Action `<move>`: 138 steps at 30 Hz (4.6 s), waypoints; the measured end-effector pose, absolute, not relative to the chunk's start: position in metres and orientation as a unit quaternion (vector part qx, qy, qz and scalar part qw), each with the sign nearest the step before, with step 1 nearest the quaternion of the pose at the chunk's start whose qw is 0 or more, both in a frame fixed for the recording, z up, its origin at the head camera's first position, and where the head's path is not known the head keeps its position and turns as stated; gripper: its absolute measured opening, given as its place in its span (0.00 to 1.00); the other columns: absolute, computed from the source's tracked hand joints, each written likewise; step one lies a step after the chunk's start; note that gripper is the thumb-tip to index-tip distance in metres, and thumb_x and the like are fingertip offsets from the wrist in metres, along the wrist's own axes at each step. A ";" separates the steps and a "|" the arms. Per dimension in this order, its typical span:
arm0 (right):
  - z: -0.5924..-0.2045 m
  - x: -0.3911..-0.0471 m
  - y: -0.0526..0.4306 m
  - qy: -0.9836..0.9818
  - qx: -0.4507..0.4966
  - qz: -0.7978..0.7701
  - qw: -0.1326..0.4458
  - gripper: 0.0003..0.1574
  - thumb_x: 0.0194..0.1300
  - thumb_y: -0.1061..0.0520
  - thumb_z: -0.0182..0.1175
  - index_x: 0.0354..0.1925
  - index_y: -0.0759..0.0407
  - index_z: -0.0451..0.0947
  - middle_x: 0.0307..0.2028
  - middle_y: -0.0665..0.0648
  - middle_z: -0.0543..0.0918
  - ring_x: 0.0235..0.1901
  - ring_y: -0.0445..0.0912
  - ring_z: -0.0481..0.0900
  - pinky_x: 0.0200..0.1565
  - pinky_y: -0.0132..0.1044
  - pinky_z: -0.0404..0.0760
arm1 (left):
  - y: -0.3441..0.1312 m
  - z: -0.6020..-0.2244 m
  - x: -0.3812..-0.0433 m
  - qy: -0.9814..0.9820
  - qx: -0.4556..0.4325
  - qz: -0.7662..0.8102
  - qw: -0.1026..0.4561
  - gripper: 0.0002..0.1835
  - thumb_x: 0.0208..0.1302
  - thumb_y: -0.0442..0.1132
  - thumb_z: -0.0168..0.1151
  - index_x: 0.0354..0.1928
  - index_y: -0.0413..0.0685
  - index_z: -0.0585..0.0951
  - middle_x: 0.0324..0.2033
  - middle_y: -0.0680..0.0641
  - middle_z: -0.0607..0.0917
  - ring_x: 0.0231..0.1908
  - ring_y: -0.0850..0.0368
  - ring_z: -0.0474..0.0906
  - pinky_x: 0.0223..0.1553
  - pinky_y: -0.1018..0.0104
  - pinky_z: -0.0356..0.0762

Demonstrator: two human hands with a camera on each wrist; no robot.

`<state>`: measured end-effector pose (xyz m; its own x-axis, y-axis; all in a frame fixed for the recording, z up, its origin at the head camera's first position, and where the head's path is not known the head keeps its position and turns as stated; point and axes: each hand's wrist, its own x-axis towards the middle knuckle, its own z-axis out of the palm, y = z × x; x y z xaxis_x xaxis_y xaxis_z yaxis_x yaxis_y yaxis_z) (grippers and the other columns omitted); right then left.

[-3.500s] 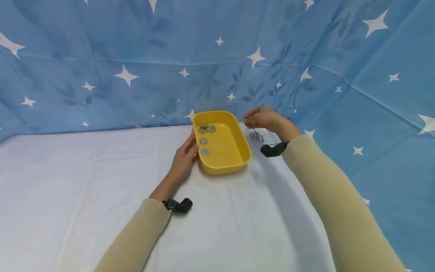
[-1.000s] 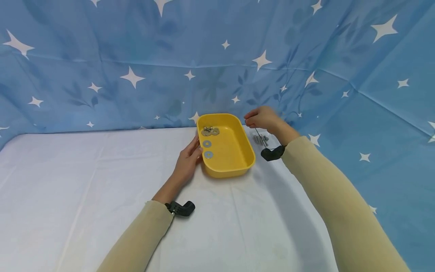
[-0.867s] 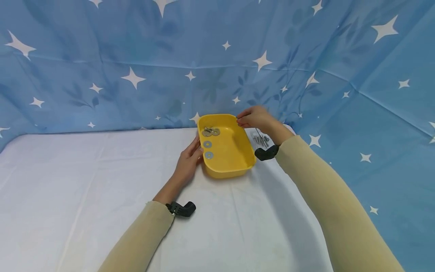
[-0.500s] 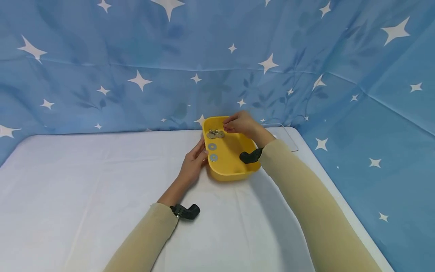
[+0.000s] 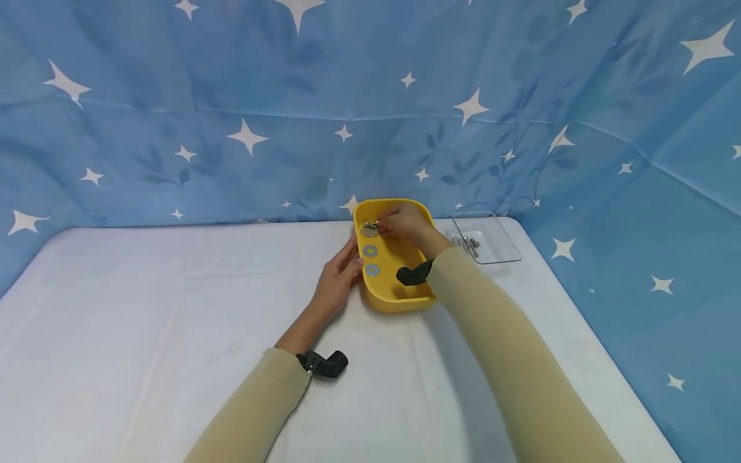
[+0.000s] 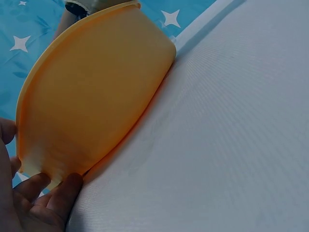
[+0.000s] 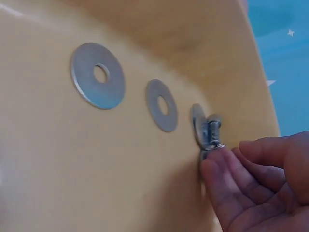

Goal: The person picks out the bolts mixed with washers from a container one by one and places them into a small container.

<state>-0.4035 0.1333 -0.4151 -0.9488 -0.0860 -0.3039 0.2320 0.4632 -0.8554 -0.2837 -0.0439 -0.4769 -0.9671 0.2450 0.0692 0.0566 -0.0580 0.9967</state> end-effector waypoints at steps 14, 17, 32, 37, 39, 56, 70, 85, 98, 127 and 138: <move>-0.426 -0.405 0.121 0.827 0.063 -0.540 0.142 0.19 0.74 0.58 0.58 0.56 0.69 0.82 0.47 0.66 0.87 0.39 0.46 0.88 0.51 0.37 0.88 | -0.038 -0.476 -0.284 0.688 0.109 0.714 0.064 0.32 0.78 0.43 0.48 0.80 0.62 0.55 0.79 0.50 0.61 0.76 0.56 0.63 0.69 0.55 0.73; -0.427 -0.405 0.119 0.821 0.063 -0.549 0.142 0.19 0.74 0.59 0.59 0.55 0.70 0.82 0.42 0.64 0.86 0.33 0.43 0.86 0.48 0.36 0.89 | -0.039 -0.475 -0.283 0.691 0.103 0.712 0.061 0.32 0.78 0.43 0.48 0.80 0.62 0.55 0.78 0.51 0.61 0.75 0.57 0.63 0.69 0.56 0.73; -0.425 -0.403 0.120 0.842 0.026 -0.512 0.167 0.19 0.69 0.60 0.65 0.54 0.68 0.84 0.52 0.66 0.87 0.48 0.53 0.88 0.52 0.38 0.88 | -0.041 -0.475 -0.284 0.689 0.109 0.713 0.064 0.32 0.78 0.43 0.47 0.80 0.61 0.54 0.79 0.50 0.61 0.76 0.56 0.62 0.69 0.57 0.74; -0.425 -0.400 0.119 0.861 -0.010 -0.484 0.158 0.20 0.63 0.60 0.70 0.52 0.67 0.84 0.51 0.66 0.87 0.46 0.52 0.88 0.54 0.40 0.88 | -0.043 -0.476 -0.285 0.696 0.111 0.706 0.062 0.32 0.78 0.44 0.47 0.80 0.62 0.53 0.79 0.51 0.61 0.76 0.57 0.62 0.69 0.57 0.74; -0.426 -0.400 0.119 0.864 -0.019 -0.480 0.153 0.20 0.62 0.60 0.71 0.52 0.67 0.85 0.49 0.66 0.88 0.44 0.51 0.88 0.53 0.39 0.88 | -0.044 -0.476 -0.285 0.696 0.111 0.707 0.064 0.32 0.79 0.44 0.47 0.80 0.63 0.53 0.79 0.52 0.61 0.76 0.58 0.61 0.69 0.57 0.73; -0.424 -0.400 0.118 0.859 -0.014 -0.490 0.149 0.18 0.65 0.61 0.67 0.52 0.66 0.85 0.48 0.64 0.88 0.41 0.47 0.86 0.53 0.39 0.88 | -0.041 -0.473 -0.284 0.678 0.116 0.723 0.060 0.32 0.79 0.42 0.47 0.81 0.61 0.53 0.79 0.51 0.61 0.76 0.55 0.63 0.68 0.55 0.76; -0.385 -0.387 0.152 0.850 -0.012 -0.498 0.172 0.22 0.66 0.62 0.65 0.57 0.68 0.81 0.59 0.66 0.81 0.56 0.57 0.83 0.64 0.51 0.81 | -0.041 -0.472 -0.281 0.718 0.096 0.687 0.064 0.31 0.77 0.47 0.48 0.79 0.53 0.60 0.77 0.53 0.65 0.75 0.56 0.64 0.70 0.58 0.74; -0.345 -0.370 0.244 0.871 0.022 -0.461 0.171 0.26 0.72 0.61 0.59 0.64 0.69 0.74 0.66 0.67 0.74 0.64 0.61 0.76 0.70 0.53 0.75 | -0.043 -0.472 -0.282 0.717 0.083 0.688 0.072 0.31 0.77 0.47 0.48 0.79 0.56 0.60 0.77 0.54 0.64 0.75 0.56 0.65 0.69 0.60 0.74; -0.369 -0.367 0.295 0.895 0.098 -0.409 0.150 0.26 0.71 0.61 0.61 0.64 0.71 0.74 0.65 0.67 0.76 0.58 0.56 0.80 0.67 0.49 0.78 | -0.042 -0.472 -0.281 0.717 0.089 0.687 0.075 0.31 0.78 0.48 0.48 0.79 0.56 0.59 0.77 0.54 0.64 0.73 0.55 0.67 0.69 0.58 0.74; -0.395 -0.369 0.310 0.920 0.134 -0.322 0.179 0.20 0.69 0.63 0.61 0.57 0.69 0.79 0.59 0.66 0.79 0.41 0.46 0.84 0.52 0.39 0.88 | -0.041 -0.472 -0.282 0.698 0.103 0.705 0.077 0.31 0.78 0.46 0.48 0.79 0.52 0.58 0.78 0.52 0.62 0.74 0.53 0.66 0.70 0.55 0.74; -0.371 -0.366 0.301 0.927 0.094 -0.338 0.132 0.23 0.71 0.61 0.59 0.60 0.72 0.77 0.57 0.68 0.80 0.45 0.50 0.85 0.63 0.51 0.82 | -0.042 -0.470 -0.280 0.713 0.095 0.690 0.075 0.31 0.78 0.47 0.48 0.79 0.54 0.58 0.78 0.53 0.62 0.76 0.54 0.63 0.70 0.56 0.73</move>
<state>-0.3658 0.3012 -0.3710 -0.9475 0.0857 -0.3081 0.2640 0.7535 -0.6021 -0.2803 -0.0417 -0.4704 -0.9706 0.2397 0.0238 0.0318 0.0294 0.9991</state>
